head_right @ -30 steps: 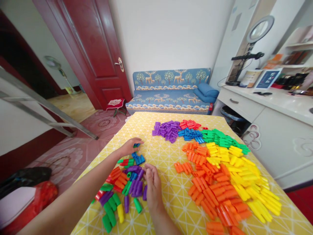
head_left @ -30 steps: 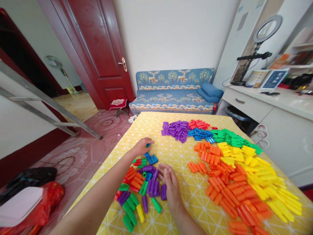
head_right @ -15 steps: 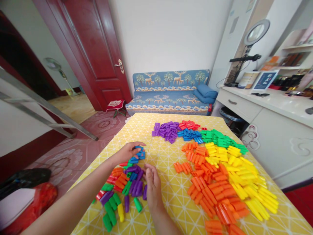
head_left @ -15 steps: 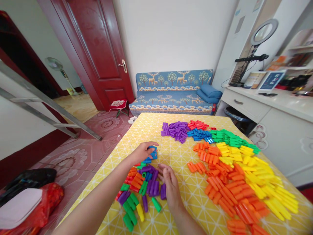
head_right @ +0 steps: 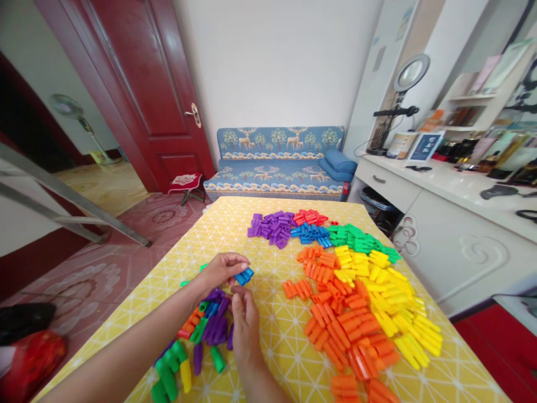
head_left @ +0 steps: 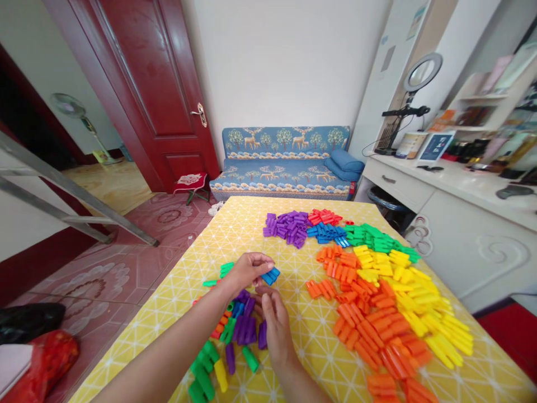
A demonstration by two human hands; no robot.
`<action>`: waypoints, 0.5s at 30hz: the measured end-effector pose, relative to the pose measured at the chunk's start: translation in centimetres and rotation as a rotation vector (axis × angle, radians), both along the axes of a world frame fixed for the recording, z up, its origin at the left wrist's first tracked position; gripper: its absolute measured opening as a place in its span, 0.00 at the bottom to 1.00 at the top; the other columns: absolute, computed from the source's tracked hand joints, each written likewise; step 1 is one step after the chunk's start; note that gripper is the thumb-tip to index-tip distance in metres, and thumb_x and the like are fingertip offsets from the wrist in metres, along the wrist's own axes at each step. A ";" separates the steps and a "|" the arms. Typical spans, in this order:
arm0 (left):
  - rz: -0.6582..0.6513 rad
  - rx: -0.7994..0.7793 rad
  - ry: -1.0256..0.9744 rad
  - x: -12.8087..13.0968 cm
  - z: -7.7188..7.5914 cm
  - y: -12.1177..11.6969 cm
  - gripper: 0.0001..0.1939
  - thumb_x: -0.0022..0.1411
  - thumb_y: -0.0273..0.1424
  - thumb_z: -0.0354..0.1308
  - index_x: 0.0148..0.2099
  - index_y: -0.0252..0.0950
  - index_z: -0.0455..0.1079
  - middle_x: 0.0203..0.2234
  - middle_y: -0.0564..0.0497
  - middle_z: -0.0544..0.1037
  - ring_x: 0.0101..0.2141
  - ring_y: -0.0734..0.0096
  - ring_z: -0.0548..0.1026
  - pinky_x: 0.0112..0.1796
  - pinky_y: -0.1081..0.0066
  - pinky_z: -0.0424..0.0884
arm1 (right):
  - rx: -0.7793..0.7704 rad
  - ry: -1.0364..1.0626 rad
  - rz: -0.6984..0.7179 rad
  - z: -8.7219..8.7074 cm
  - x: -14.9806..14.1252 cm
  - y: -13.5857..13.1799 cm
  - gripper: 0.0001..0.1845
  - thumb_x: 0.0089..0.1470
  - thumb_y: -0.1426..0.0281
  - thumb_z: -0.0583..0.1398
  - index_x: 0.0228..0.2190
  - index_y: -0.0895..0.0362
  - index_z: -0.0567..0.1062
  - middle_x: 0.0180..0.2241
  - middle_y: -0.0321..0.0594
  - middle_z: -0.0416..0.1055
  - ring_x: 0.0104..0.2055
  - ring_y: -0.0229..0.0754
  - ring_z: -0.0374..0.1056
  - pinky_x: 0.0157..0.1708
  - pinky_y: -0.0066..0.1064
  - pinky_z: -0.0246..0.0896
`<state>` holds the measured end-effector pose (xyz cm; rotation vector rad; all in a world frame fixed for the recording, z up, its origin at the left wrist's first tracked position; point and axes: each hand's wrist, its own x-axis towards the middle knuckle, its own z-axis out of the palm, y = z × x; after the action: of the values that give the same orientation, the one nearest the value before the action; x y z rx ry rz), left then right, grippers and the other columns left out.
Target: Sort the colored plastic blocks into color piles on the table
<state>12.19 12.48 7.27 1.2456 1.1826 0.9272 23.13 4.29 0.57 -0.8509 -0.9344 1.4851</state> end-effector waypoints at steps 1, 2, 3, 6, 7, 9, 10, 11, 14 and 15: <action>0.016 -0.010 -0.030 0.8 0.1 0.6 0.20 0.47 0.40 0.70 0.38 0.31 0.75 0.20 0.53 0.77 0.14 0.82 0.68 0.16 0.81 0.61 | 0.004 -0.014 -0.010 0.0 0.0 0.0 0.20 0.56 0.53 0.57 0.43 0.53 0.73 0.45 0.42 0.73 0.48 0.46 0.69 0.49 0.38 0.64; 0.039 -0.026 -0.067 1.6 0.3 1.2 0.19 0.47 0.38 0.70 0.39 0.31 0.75 0.20 0.52 0.78 0.15 0.81 0.69 0.17 0.80 0.63 | 0.007 -0.027 -0.020 0.0 0.0 0.0 0.20 0.55 0.53 0.58 0.42 0.52 0.73 0.45 0.41 0.73 0.48 0.46 0.69 0.50 0.37 0.64; 0.067 -0.047 -0.107 2.5 0.6 2.0 0.19 0.47 0.36 0.71 0.39 0.31 0.75 0.21 0.51 0.78 0.16 0.79 0.71 0.18 0.80 0.65 | 0.007 -0.037 -0.027 0.0 0.0 0.0 0.19 0.55 0.53 0.58 0.42 0.52 0.74 0.45 0.41 0.73 0.48 0.46 0.69 0.49 0.37 0.63; 0.151 -0.086 -0.212 5.5 1.2 5.1 0.16 0.50 0.32 0.70 0.39 0.30 0.74 0.23 0.49 0.79 0.20 0.75 0.76 0.24 0.76 0.73 | 0.009 -0.037 -0.029 0.1 0.0 -0.1 0.20 0.55 0.52 0.58 0.42 0.52 0.74 0.42 0.41 0.74 0.47 0.45 0.70 0.48 0.36 0.64; 0.173 -0.085 -0.229 6.5 1.4 6.2 0.14 0.52 0.31 0.69 0.39 0.30 0.73 0.24 0.48 0.79 0.21 0.74 0.77 0.26 0.75 0.75 | 0.012 -0.031 -0.024 0.2 -0.1 -0.2 0.20 0.56 0.52 0.57 0.42 0.53 0.74 0.41 0.41 0.74 0.46 0.45 0.70 0.47 0.36 0.64; 0.217 -0.080 -0.254 8.6 1.5 8.6 0.11 0.56 0.29 0.66 0.41 0.29 0.72 0.26 0.47 0.79 0.24 0.73 0.78 0.31 0.72 0.77 | 0.017 -0.013 -0.014 0.6 0.0 -0.3 0.20 0.56 0.52 0.57 0.41 0.53 0.74 0.39 0.41 0.75 0.43 0.45 0.71 0.44 0.35 0.65; 0.242 -0.076 -0.259 9.7 1.4 9.8 0.10 0.57 0.27 0.64 0.42 0.29 0.71 0.26 0.46 0.79 0.25 0.73 0.78 0.32 0.71 0.77 | 0.017 -0.006 -0.009 0.8 0.0 -0.4 0.20 0.56 0.52 0.56 0.41 0.53 0.74 0.38 0.41 0.75 0.41 0.44 0.71 0.43 0.35 0.66; 0.267 -0.070 -0.257 10.8 1.3 10.9 0.10 0.59 0.25 0.62 0.43 0.28 0.71 0.26 0.47 0.79 0.25 0.73 0.79 0.33 0.71 0.78 | 0.017 0.000 -0.004 1.0 0.0 -0.4 0.20 0.57 0.52 0.56 0.40 0.53 0.74 0.38 0.41 0.75 0.40 0.44 0.70 0.42 0.36 0.66; 0.340 -0.032 -0.216 13.9 0.5 13.9 0.13 0.61 0.20 0.56 0.49 0.28 0.68 0.29 0.46 0.79 0.27 0.74 0.79 0.35 0.70 0.78 | 0.009 0.014 -0.015 1.3 0.1 -0.5 0.20 0.56 0.52 0.57 0.41 0.53 0.74 0.40 0.42 0.75 0.44 0.45 0.70 0.45 0.38 0.65; 0.362 -0.010 -0.194 14.8 0.2 14.7 0.14 0.61 0.19 0.55 0.50 0.28 0.68 0.31 0.46 0.79 0.28 0.74 0.79 0.36 0.69 0.78 | 0.001 0.023 -0.026 1.2 0.1 -0.5 0.20 0.55 0.52 0.58 0.41 0.54 0.75 0.42 0.42 0.75 0.45 0.46 0.69 0.47 0.39 0.64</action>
<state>26.99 27.22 7.42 0.9229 1.2760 1.2765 23.21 3.78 1.78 -0.8409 -0.9032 1.4692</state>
